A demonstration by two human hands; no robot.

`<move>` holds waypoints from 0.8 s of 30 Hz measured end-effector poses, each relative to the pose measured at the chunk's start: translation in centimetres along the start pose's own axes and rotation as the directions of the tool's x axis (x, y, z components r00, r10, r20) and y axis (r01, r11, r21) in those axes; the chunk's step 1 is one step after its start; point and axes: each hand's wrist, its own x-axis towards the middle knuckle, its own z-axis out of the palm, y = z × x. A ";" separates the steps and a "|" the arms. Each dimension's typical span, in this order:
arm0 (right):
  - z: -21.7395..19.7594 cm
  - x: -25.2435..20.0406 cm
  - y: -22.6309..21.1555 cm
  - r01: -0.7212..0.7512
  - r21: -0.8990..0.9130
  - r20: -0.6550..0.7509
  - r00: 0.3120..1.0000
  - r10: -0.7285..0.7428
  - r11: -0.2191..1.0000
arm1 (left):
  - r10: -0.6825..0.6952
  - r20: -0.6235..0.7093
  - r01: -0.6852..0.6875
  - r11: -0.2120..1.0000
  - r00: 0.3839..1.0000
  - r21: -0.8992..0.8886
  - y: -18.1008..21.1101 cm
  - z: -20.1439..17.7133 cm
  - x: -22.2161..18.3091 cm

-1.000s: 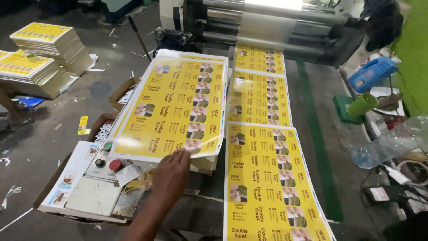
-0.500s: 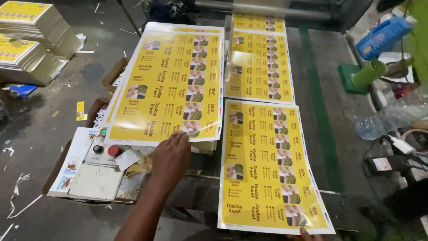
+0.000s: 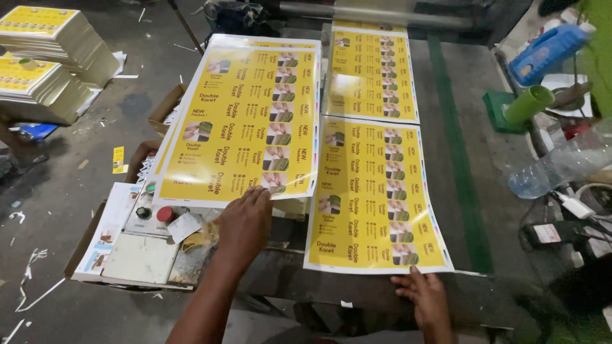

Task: Picking up printed label sheets from one stack and placing them onto another organized stack.

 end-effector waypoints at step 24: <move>-4.0 6.6 4.7 -0.067 0.115 0.267 0.963 0.034 0.991 | 0.471 0.059 -0.395 0.796 0.880 -0.458 10.7 -1.1 -1.7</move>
